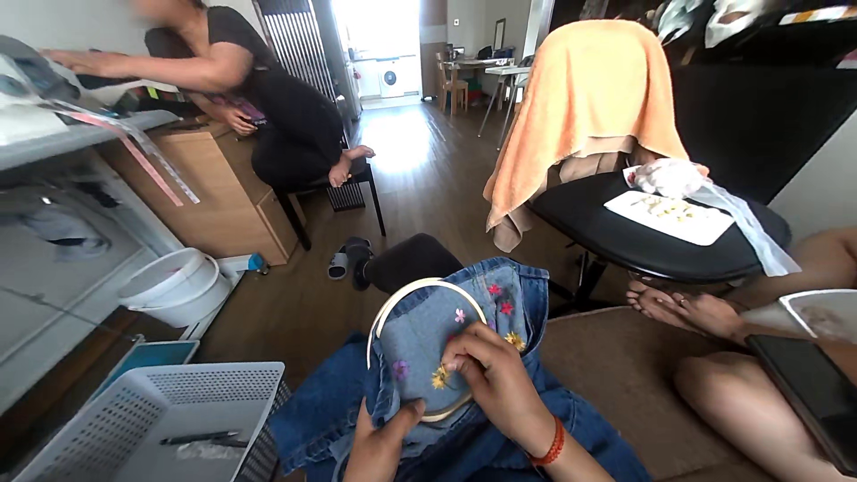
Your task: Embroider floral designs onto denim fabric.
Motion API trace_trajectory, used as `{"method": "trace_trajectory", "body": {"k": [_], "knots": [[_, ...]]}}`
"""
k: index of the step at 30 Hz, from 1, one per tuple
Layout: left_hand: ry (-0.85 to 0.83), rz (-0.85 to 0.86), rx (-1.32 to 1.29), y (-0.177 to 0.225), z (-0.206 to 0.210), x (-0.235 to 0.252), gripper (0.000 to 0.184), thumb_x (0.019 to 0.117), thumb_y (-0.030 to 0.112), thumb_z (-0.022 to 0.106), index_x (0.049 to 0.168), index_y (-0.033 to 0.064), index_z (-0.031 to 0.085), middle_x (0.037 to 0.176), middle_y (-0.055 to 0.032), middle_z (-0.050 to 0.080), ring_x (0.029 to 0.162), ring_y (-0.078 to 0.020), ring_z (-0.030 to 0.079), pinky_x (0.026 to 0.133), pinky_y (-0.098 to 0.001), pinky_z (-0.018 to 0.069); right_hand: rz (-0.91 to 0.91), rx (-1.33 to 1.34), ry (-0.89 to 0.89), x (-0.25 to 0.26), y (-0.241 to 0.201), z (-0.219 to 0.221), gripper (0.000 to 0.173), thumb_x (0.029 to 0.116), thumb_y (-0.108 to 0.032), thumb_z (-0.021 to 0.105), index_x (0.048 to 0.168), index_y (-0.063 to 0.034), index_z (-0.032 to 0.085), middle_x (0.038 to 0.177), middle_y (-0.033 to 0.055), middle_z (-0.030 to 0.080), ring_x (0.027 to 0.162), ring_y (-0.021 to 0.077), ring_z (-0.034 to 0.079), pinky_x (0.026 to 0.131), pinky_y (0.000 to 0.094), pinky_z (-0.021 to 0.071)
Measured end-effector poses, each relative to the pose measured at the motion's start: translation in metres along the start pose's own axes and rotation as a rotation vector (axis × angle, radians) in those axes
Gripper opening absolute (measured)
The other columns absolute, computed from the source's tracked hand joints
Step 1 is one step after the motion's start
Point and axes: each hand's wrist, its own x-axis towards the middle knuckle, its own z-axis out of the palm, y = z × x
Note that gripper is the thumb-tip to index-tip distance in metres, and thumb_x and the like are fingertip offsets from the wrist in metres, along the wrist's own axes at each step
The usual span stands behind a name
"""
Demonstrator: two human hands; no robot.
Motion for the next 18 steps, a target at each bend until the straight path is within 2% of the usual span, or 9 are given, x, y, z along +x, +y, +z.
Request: {"method": "trace_trajectory", "body": {"k": [6, 13, 18], "knots": [[0.003, -0.005, 0.015, -0.0002, -0.0004, -0.0001, 0.053, 0.0784, -0.016, 0.062, 0.128, -0.0043, 0.047, 0.106, -0.0037, 0.072, 0.096, -0.0103, 0.072, 0.088, -0.0312, 0.0617, -0.018, -0.019, -0.007, -0.0013, -0.0014, -0.0007, 0.014, 0.0953, -0.010, 0.062, 0.091, -0.0117, 0.074, 0.086, 0.0024, 0.063, 0.080, 0.0061, 0.062, 0.073, 0.0180, 0.0530], [-0.018, 0.004, 0.006, -0.0012, -0.0013, 0.0008, 0.051, 0.0779, -0.015, 0.062, 0.126, -0.0037, 0.049, 0.105, -0.0039, 0.073, 0.096, -0.0108, 0.073, 0.087, -0.0316, 0.0620, -0.004, -0.002, -0.022, -0.0007, -0.0008, -0.0011, 0.017, 0.0945, -0.006, 0.059, 0.090, -0.0111, 0.075, 0.085, 0.0025, 0.063, 0.080, 0.0073, 0.062, 0.073, 0.0201, 0.0528], [-0.010, 0.014, 0.011, -0.0029, -0.0023, 0.0005, 0.052, 0.0774, -0.015, 0.063, 0.126, -0.0033, 0.048, 0.105, -0.0030, 0.072, 0.096, -0.0099, 0.072, 0.087, -0.0309, 0.0619, 0.012, -0.004, -0.026, 0.0000, -0.0013, -0.0011, 0.014, 0.0942, -0.009, 0.061, 0.090, -0.0119, 0.075, 0.084, 0.0014, 0.061, 0.078, 0.0063, 0.060, 0.071, 0.0191, 0.0516]]}}
